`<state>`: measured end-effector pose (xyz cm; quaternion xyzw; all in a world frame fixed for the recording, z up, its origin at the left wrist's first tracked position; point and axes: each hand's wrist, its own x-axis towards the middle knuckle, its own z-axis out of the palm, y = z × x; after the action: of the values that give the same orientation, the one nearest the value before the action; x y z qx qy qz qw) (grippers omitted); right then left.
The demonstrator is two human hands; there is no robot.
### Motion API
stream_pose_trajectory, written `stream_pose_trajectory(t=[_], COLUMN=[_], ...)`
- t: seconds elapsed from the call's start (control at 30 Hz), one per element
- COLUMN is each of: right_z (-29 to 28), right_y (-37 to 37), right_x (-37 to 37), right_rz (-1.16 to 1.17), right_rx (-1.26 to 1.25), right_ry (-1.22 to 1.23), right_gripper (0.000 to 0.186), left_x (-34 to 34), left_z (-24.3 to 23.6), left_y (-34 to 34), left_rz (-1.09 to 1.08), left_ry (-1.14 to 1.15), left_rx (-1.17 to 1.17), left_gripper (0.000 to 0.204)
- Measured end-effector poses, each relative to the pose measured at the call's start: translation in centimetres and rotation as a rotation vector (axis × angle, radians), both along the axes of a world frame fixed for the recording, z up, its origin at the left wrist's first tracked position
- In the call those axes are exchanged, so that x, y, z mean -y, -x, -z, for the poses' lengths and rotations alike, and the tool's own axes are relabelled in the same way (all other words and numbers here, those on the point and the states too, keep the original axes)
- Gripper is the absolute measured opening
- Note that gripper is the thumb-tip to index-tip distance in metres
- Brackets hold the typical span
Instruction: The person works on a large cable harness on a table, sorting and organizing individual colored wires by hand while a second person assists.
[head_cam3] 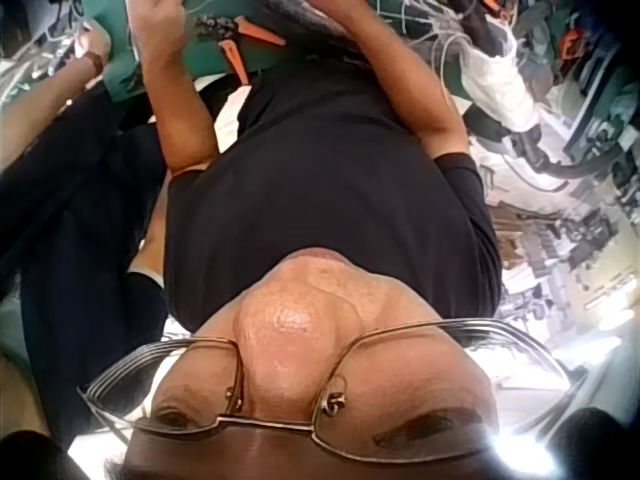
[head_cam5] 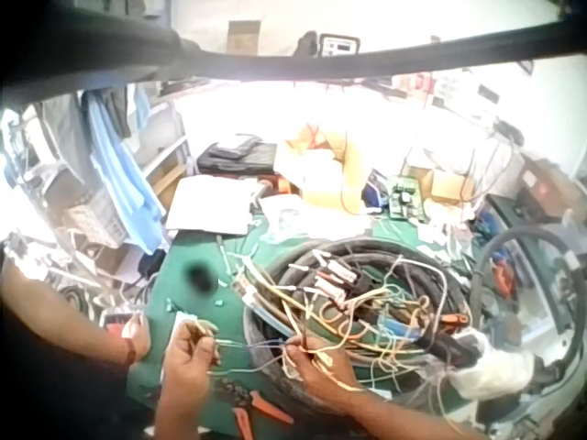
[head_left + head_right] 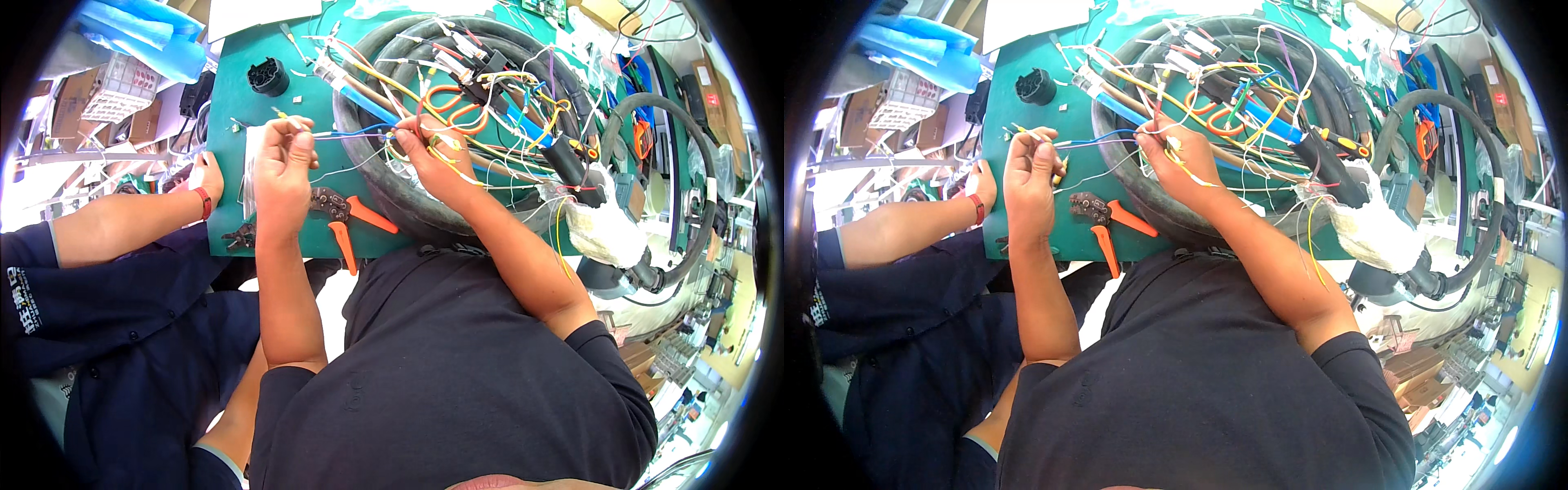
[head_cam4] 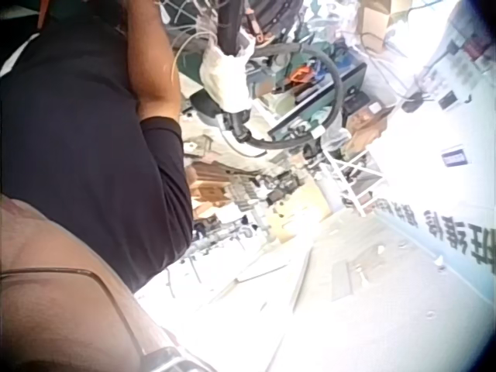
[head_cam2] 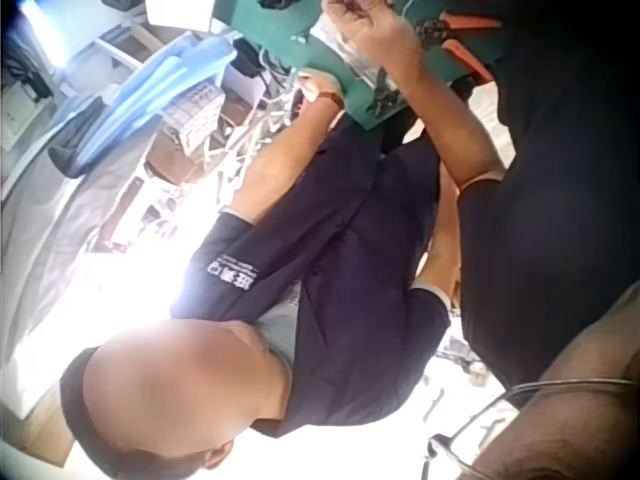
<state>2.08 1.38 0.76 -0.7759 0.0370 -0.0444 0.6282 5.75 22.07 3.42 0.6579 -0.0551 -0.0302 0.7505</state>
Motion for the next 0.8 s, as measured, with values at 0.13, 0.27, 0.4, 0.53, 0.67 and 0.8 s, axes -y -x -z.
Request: stream_pose_trajectory(t=[0.13, 0.27, 0.4, 0.53, 0.67, 0.8], right_z=[0.9, 1.3, 1.5, 0.6, 0.4, 0.2], right_y=[0.8, 1.2, 1.4, 1.4, 0.8, 0.3], right_x=[0.2, 0.2, 0.5, 0.3, -0.1, -0.7], right_rz=[-0.007, -0.016, -0.026, -0.067, -0.123, -0.146], right_rx=[-0.036, -0.025, -0.070, 0.027, 0.261, 0.284], right_ry=[-0.081, -0.098, -0.130, -0.026, 0.192, 0.149], right_gripper=[0.015, 0.017, 0.016, 0.012, 0.016, 0.018], left_x=[-1.8, -2.9, -2.9, -0.8, 1.7, 3.2], left_z=[4.7, 8.5, 8.8, 4.1, 0.8, -0.3], left_y=[-0.7, -0.5, -0.4, -0.4, -0.4, 0.4], left_rz=[-0.315, -0.428, -0.394, -0.284, -0.082, 0.116], left_ry=[0.007, 0.001, 0.119, 0.305, 0.309, 0.196], left_rx=[-0.164, -0.369, -0.377, -0.283, -0.160, -0.092], left_gripper=[0.008, 0.009, 0.009, 0.010, 0.012, 0.015])
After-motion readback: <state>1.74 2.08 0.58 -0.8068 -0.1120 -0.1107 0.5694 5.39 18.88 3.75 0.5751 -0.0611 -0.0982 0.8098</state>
